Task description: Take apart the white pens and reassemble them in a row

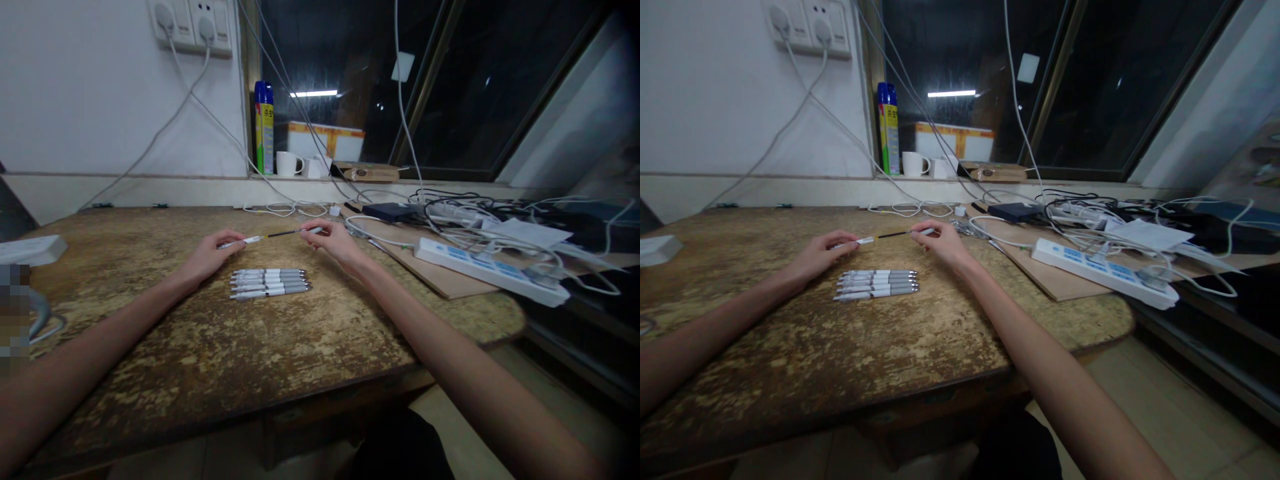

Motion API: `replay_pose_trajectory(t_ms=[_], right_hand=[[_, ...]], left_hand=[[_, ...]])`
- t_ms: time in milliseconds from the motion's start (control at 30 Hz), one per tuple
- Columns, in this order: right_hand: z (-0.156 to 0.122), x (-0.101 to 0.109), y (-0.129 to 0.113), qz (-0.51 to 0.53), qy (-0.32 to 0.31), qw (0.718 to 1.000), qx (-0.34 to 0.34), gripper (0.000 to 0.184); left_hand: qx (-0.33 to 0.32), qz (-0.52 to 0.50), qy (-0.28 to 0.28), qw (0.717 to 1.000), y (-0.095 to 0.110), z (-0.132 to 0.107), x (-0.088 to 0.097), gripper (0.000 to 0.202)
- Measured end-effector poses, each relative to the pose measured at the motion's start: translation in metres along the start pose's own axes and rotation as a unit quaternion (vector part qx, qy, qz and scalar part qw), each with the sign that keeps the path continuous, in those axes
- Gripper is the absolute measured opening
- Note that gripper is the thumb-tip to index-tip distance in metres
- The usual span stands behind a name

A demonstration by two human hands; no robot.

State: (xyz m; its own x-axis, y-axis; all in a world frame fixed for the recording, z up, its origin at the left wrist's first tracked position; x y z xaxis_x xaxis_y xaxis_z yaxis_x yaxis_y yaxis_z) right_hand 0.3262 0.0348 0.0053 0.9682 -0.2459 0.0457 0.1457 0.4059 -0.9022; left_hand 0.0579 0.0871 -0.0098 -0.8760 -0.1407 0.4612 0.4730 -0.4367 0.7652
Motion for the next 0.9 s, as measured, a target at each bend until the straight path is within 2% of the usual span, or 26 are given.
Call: replay_pose_trajectory(t_ms=[333,900], right_hand=[[0.0007,0.0,-0.0003,0.002,0.002,1.0,-0.001,0.02],[0.0018,0.0019,0.0004,-0.004,-0.005,1.0,-0.003,0.023]], left_hand=[[-0.014,-0.005,0.0,1.0,0.0019,0.0008,0.0016,0.035],[0.007,0.002,-0.007,1.0,-0.0002,-0.0001,-0.0005,0.044]])
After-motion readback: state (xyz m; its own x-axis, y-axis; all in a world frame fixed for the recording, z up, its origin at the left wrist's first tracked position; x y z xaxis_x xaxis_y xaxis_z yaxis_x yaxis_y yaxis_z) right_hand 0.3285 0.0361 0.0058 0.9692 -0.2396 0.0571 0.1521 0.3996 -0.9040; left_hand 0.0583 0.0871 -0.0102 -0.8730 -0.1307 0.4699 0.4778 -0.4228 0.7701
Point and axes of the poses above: each hand's wrist, its own z-axis towards the middle knuckle, its own x-axis out of the back of the hand, y = z × x, the point moved 7 cm from there along z, towards the middle knuckle, and after that the axes turned 12 degrees about y, right-handed, at the moved point
